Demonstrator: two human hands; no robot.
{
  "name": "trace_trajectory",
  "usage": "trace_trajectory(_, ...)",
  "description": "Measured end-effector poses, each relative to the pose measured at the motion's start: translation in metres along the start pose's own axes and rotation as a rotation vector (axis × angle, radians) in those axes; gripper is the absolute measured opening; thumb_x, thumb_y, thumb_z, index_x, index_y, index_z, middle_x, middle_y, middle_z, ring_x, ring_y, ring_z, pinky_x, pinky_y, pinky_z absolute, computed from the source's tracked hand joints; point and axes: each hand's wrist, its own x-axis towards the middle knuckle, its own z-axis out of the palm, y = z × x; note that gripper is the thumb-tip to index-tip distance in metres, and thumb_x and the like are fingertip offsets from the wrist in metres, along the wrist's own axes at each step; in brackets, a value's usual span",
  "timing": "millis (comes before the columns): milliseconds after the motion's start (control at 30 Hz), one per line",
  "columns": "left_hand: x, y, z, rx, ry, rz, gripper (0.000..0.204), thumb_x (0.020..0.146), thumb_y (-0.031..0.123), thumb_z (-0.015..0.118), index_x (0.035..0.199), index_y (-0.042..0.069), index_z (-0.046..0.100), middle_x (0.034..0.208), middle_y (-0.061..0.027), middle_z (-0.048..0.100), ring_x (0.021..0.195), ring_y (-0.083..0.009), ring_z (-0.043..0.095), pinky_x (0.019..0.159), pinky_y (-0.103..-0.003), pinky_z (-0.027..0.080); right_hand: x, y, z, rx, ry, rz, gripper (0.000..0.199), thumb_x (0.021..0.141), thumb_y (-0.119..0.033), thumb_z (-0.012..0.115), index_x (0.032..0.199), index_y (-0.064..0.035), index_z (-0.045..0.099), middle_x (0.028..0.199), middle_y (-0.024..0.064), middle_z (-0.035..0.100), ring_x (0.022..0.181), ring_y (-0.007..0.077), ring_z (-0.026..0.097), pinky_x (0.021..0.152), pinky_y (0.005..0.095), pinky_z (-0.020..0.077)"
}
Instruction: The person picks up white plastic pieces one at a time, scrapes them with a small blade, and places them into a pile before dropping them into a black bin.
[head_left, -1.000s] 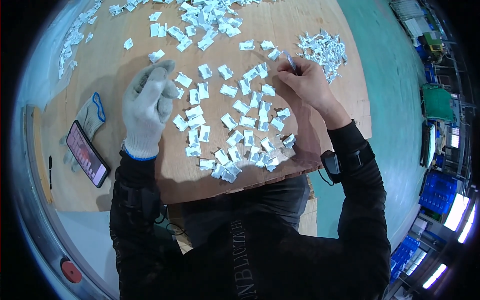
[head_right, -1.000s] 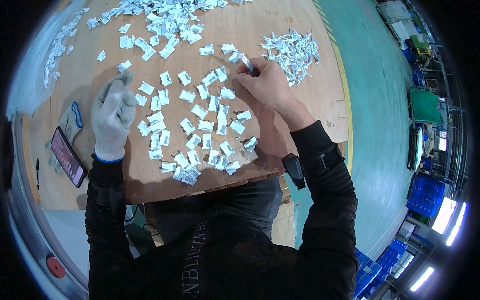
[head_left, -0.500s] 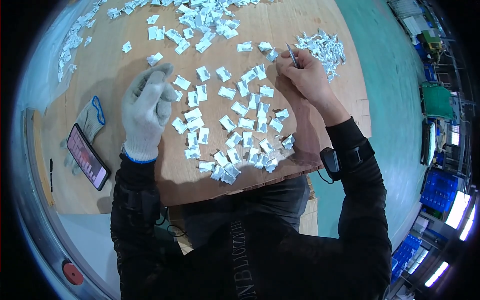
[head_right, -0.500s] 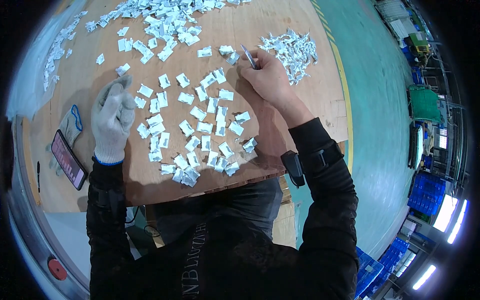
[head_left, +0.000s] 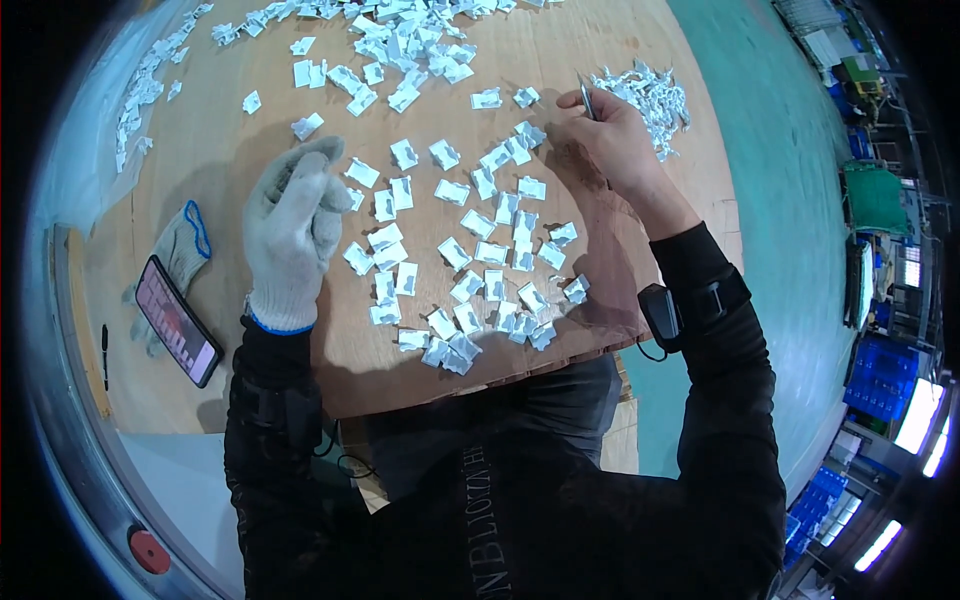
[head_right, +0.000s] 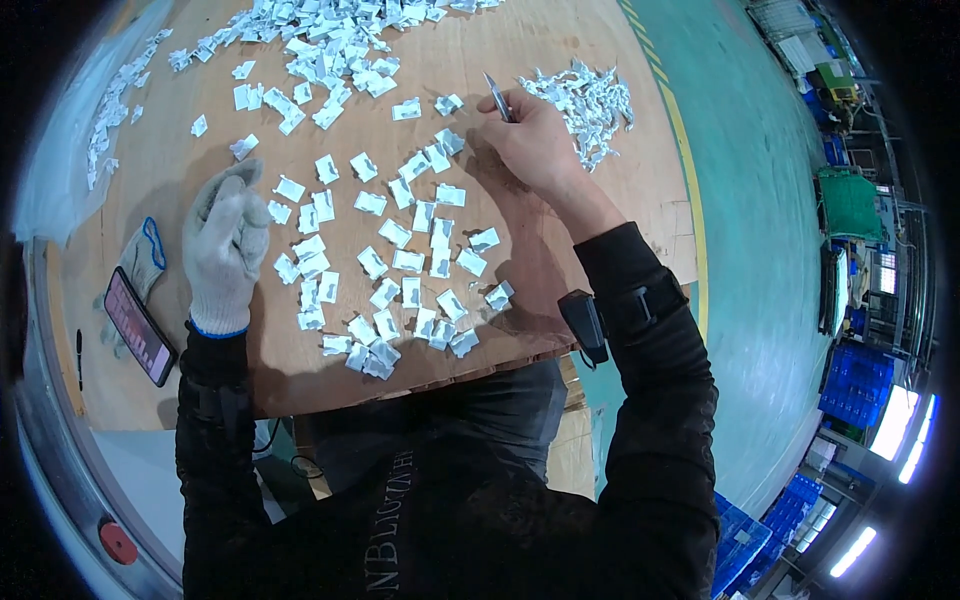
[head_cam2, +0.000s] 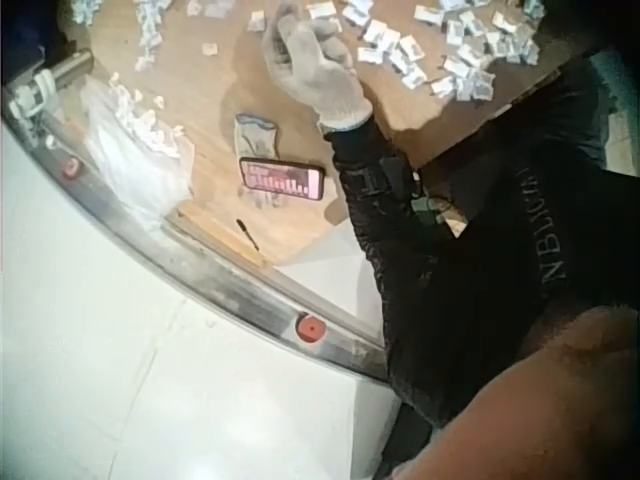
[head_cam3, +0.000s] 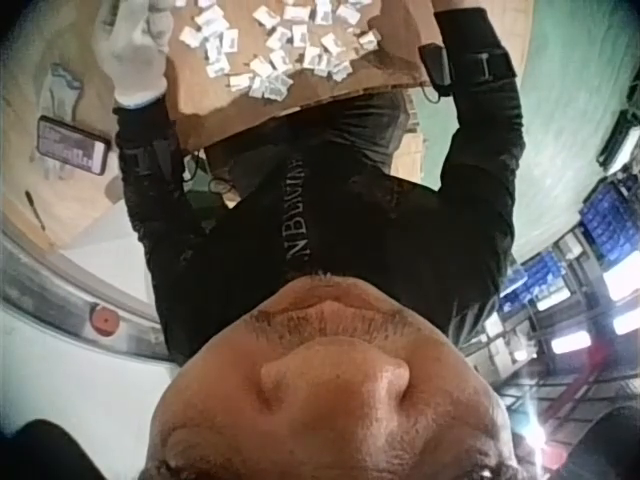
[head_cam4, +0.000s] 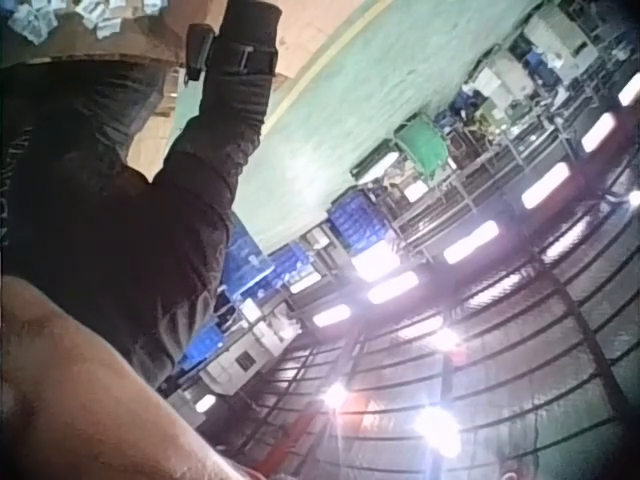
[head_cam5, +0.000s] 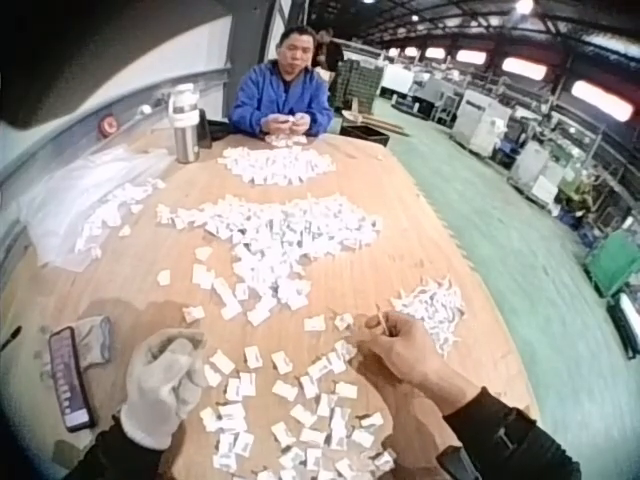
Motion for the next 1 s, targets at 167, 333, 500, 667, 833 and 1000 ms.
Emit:
trace_trajectory(167,-0.001,0.002,0.001,0.008,0.000,-0.012,0.034,0.103,0.021,0.058,0.123,-0.004,0.067,0.075,-0.0018,0.065,0.050,-0.0016,0.042,0.044,-0.020,0.030,0.016,-0.003,0.007,-0.124,-0.009,-0.115,0.036,0.095,-0.010,0.067,0.128,0.0027,0.065,0.079,-0.0041,0.056,0.065,0.0040,0.049,0.058,0.0225,0.0399)
trace_trajectory(333,-0.001,0.003,0.003,0.009,0.001,-0.020,0.032,0.103,0.021,0.059,0.123,-0.003,0.067,0.074,-0.0016,0.064,0.049,-0.0018,0.042,0.044,-0.020,0.030,0.027,-0.003,0.006,-0.059,-0.049,-0.095,0.039,0.094,-0.012,0.069,0.130,0.0027,0.065,0.079,-0.0031,0.057,0.066,0.0051,0.049,0.059,0.0230,0.0384)
trace_trajectory(500,0.000,0.001,0.002,-0.002,0.003,-0.028,0.031,0.103,0.021,0.059,0.121,-0.003,0.068,0.074,-0.0011,0.064,0.049,-0.0017,0.042,0.044,-0.020,0.030,0.019,-0.026,0.007,-0.174,-0.110,-0.096,0.032,0.092,-0.016,0.072,0.119,0.0011,0.071,0.081,-0.0003,0.063,0.068,0.0071,0.053,0.061,0.0244,0.0424)
trace_trajectory(667,-0.003,0.004,-0.002,-0.019,0.023,-0.047,0.029,0.103,0.021,0.060,0.120,0.000,0.069,0.074,-0.0006,0.064,0.050,-0.0014,0.041,0.044,-0.021,0.031,0.003,-0.031,0.009,-0.341,-0.091,-0.114,0.025,0.090,-0.020,0.074,0.105,0.0008,0.074,0.081,0.0037,0.068,0.068,0.0092,0.058,0.062,0.0283,0.0471)
trace_trajectory(833,-0.002,0.001,-0.004,0.356,-0.043,0.174,0.024,0.102,0.023,0.063,0.113,0.004,0.072,0.075,-0.0001,0.066,0.063,-0.0058,0.058,0.052,-0.022,0.043,0.001,-0.010,0.013,-0.491,-0.026,-0.112,0.024,0.092,-0.022,0.071,0.089,0.0025,0.071,0.072,0.0064,0.067,0.067,0.0107,0.059,0.061,0.0326,0.0488)
trace_trajectory(1000,0.002,0.011,0.001,0.025,-0.112,0.105,0.028,0.099,0.026,0.067,0.108,0.001,0.073,0.087,-0.0036,0.072,0.073,-0.0089,0.065,0.062,-0.025,0.050,-0.002,-0.007,-0.015,-0.406,0.071,-0.139,0.020,0.097,-0.017,0.066,0.090,0.0017,0.071,0.071,0.0047,0.068,0.057,0.0062,0.052,0.051,0.0277,0.0400)
